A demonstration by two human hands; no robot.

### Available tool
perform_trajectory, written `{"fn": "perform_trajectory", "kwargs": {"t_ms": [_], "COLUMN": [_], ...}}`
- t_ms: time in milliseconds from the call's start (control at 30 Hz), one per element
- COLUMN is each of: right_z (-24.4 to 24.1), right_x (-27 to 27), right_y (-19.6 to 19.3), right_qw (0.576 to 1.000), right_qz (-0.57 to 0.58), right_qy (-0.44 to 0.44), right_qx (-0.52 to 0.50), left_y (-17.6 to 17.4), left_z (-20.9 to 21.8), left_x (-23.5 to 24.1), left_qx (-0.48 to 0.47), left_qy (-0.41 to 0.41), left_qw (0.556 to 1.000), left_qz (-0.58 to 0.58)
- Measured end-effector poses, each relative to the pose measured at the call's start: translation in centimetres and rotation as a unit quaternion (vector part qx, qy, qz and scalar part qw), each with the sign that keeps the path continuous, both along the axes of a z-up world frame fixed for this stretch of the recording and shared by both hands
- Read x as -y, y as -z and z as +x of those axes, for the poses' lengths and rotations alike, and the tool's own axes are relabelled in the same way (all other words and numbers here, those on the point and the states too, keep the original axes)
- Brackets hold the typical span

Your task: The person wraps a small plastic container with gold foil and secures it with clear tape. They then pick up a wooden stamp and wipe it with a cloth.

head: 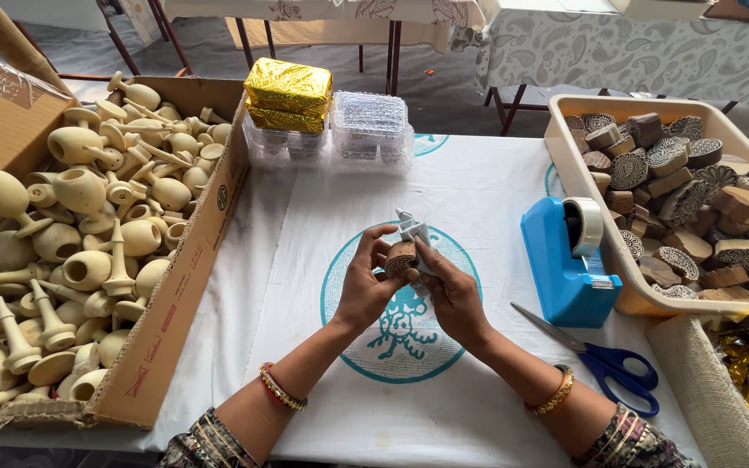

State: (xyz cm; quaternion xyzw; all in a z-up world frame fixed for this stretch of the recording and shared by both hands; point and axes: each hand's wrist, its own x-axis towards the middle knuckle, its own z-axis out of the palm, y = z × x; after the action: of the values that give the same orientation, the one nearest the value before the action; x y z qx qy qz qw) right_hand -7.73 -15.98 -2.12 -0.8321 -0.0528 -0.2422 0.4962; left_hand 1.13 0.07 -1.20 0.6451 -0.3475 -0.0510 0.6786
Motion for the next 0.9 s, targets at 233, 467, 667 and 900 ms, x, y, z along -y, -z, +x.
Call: {"fn": "perform_trajectory", "kwargs": {"t_ms": [233,467,667,900], "right_z": [-0.8,-0.4,0.3,0.2], "right_x": [-0.9,0.0,1.0,0.7], "right_y": [-0.1,-0.7,0.2,-0.1], "right_qw": [0.996,0.988,0.998,0.985], "right_qz": [-0.072,-0.106,0.047,0.163], "right_qy": [-0.047,-0.026,-0.050,-0.060], "right_qx": [0.027,0.112,0.000,-0.025], "left_y": [0.5,0.3,0.4,0.0], "left_z": [2.7,1.0,1.5,0.8], "left_x": [-0.8,-0.3,-0.7,-0.4], "left_qx": [-0.094,-0.074,0.013,-0.240], "left_qy": [0.007,0.021,0.025,0.105], "left_qw": [0.993,0.997,0.998,0.953], "left_qz": [-0.077,0.017,0.055,-0.151]}}
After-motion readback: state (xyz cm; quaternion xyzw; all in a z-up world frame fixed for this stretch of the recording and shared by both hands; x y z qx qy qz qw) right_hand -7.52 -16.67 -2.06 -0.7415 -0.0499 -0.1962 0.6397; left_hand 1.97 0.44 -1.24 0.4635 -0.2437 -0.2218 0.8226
